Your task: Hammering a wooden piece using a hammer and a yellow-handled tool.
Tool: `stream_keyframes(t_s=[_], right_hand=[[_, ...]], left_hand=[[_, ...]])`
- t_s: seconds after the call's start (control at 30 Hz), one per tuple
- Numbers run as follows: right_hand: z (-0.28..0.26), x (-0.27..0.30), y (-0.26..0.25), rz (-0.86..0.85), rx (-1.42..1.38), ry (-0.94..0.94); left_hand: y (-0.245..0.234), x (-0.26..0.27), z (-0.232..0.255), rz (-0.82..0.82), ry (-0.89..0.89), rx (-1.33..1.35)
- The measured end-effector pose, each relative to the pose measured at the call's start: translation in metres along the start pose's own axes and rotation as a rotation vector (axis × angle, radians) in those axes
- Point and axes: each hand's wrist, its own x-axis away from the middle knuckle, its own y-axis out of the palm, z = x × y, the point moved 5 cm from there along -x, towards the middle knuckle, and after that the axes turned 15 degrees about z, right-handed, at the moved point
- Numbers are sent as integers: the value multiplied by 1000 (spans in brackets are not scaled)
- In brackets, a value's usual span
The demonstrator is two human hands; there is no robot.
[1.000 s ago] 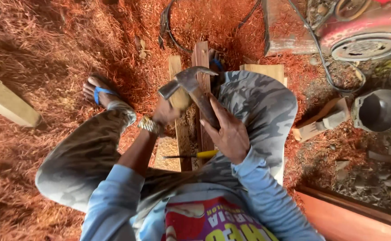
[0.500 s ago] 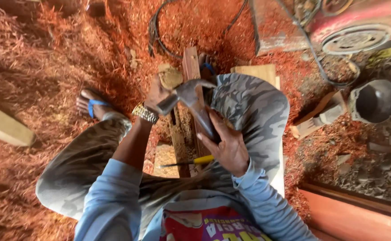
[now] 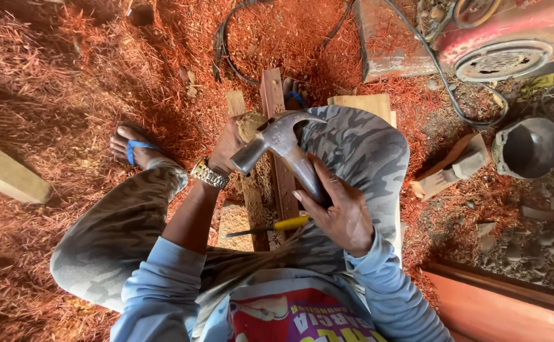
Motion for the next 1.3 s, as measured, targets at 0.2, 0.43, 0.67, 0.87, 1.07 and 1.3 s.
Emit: stream_keyframes(t_s=[0.2,0.43,0.67,0.87,1.07,1.3], right_hand=[[-21,-11,-2,79,-33,-153],[19,-4,32,-108,126,-120],[16,7,28,-41,68,-61],[26,0,48,-206,361,-107],[-49,-11,5,143,67,-381],[34,19,63,-282,351,89]], left_hand=[[9,14,-22,326,-596,318],[24,29,-10,255,-516,536],[-16,39,-43,117,-240,299],[-15,6,-46,242,-441,692],[27,47,22,-39,251,-313],[28,33,33,118,-44,25]])
